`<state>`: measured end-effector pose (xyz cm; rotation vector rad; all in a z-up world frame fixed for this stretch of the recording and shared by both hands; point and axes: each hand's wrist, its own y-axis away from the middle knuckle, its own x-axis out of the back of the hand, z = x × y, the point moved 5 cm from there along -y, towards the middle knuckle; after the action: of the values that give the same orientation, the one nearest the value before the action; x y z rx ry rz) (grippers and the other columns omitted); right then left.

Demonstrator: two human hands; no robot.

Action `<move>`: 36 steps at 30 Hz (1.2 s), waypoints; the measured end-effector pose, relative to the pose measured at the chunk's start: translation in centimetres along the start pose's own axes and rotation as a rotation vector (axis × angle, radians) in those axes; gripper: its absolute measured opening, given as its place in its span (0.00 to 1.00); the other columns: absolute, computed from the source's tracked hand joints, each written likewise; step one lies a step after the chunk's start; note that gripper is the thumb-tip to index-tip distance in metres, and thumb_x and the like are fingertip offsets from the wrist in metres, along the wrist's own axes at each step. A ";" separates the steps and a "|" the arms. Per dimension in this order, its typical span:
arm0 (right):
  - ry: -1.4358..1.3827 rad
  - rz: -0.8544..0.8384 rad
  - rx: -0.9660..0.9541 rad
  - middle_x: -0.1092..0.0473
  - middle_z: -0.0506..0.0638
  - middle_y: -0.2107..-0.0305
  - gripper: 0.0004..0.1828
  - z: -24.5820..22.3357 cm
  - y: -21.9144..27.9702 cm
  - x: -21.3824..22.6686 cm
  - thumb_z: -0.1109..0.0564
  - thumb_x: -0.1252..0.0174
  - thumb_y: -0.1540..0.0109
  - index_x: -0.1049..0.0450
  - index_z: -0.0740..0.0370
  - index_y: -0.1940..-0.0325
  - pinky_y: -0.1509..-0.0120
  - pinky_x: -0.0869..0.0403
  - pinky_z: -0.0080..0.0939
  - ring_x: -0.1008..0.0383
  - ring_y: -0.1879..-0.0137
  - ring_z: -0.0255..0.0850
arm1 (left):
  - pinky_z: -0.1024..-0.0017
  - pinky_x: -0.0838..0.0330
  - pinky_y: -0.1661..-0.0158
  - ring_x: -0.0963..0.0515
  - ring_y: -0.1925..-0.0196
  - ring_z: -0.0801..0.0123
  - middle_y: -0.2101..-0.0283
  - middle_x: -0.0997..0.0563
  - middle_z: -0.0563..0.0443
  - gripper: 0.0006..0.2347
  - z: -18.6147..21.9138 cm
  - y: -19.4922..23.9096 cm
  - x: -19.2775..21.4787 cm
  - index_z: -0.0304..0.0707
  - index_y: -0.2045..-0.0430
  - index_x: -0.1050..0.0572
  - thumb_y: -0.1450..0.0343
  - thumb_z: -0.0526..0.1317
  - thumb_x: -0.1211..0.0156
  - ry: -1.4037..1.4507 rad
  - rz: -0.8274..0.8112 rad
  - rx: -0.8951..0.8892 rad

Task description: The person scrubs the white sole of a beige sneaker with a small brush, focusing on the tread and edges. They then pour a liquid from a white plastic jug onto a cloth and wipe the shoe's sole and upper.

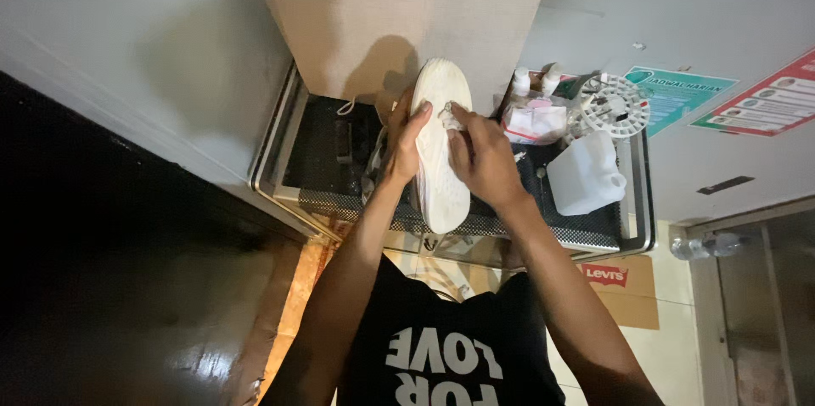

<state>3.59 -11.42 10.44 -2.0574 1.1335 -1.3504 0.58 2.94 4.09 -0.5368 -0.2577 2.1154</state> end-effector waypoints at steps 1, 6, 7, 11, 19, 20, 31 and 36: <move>0.000 0.000 -0.008 0.26 0.69 0.66 0.14 0.7 -0.1 0.0 0.66 0.43 0.37 0.28 0.73 0.47 0.59 0.28 0.62 0.26 0.63 0.69 | 0.67 0.38 0.46 0.31 0.50 0.67 0.52 0.26 0.48 0.20 0.2 0.1 -0.2 0.42 0.42 0.29 0.27 0.49 0.44 -0.001 -0.003 0.007; -0.015 0.066 0.067 0.32 0.59 0.69 0.07 1.3 -0.8 1.4 0.61 0.43 0.34 0.27 0.68 0.54 0.58 0.31 0.53 0.29 0.63 0.59 | 0.63 0.41 0.41 0.32 0.45 0.65 0.47 0.27 0.47 0.19 0.5 1.0 -1.4 0.43 0.42 0.29 0.27 0.48 0.44 0.087 -0.041 0.081; -0.013 0.067 0.070 0.32 0.59 0.69 0.07 1.1 -0.5 1.2 0.61 0.43 0.34 0.27 0.68 0.54 0.58 0.31 0.53 0.29 0.63 0.59 | 0.63 0.41 0.41 0.32 0.45 0.65 0.47 0.27 0.47 0.19 -0.5 0.8 -1.0 0.43 0.42 0.29 0.27 0.48 0.44 0.089 -0.042 0.078; -0.016 -0.001 0.122 0.34 0.61 0.73 0.06 -0.6 0.6 -0.3 0.63 0.47 0.34 0.28 0.69 0.56 0.62 0.32 0.55 0.30 0.67 0.60 | 0.61 0.41 0.42 0.31 0.48 0.62 0.47 0.26 0.45 0.22 -1.6 0.0 1.1 0.40 0.41 0.29 0.27 0.50 0.42 0.085 0.001 0.092; -0.114 0.072 0.060 0.34 0.58 0.71 0.08 0.0 -0.3 0.2 0.64 0.51 0.32 0.27 0.69 0.53 0.58 0.33 0.51 0.30 0.64 0.58 | 0.69 0.38 0.57 0.32 0.61 0.68 0.64 0.31 0.52 0.18 4.4 1.6 -1.5 0.43 0.50 0.26 0.30 0.51 0.42 -0.086 -0.086 0.061; -0.131 0.067 0.041 0.32 0.60 0.70 0.08 0.5 -0.2 -0.3 0.63 0.51 0.32 0.28 0.68 0.54 0.57 0.33 0.53 0.29 0.63 0.60 | 0.69 0.39 0.59 0.34 0.63 0.69 0.66 0.33 0.53 0.17 5.8 1.3 -1.7 0.43 0.53 0.26 0.30 0.52 0.43 -0.098 -0.086 0.029; -0.081 0.082 -0.027 0.32 0.65 0.70 0.07 -0.5 0.4 0.4 0.65 0.48 0.34 0.28 0.70 0.53 0.57 0.33 0.58 0.29 0.62 0.67 | 0.63 0.38 0.42 0.29 0.45 0.65 0.47 0.24 0.42 0.20 -0.6 2.3 -1.0 0.42 0.43 0.28 0.27 0.50 0.45 -0.019 0.009 0.009; -0.083 -0.005 -0.096 0.28 0.61 0.70 0.09 -1.5 1.6 -0.5 0.63 0.45 0.36 0.26 0.66 0.53 0.54 0.33 0.54 0.25 0.62 0.61 | 0.54 0.46 0.35 0.32 0.38 0.50 0.39 0.31 0.33 0.23 2.0 2.1 0.3 0.34 0.37 0.35 0.25 0.47 0.47 -0.106 0.047 -0.028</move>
<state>1.48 -11.85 9.69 -2.1638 1.1787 -1.2226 -2.00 2.03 5.02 -0.4513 -0.3384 2.1924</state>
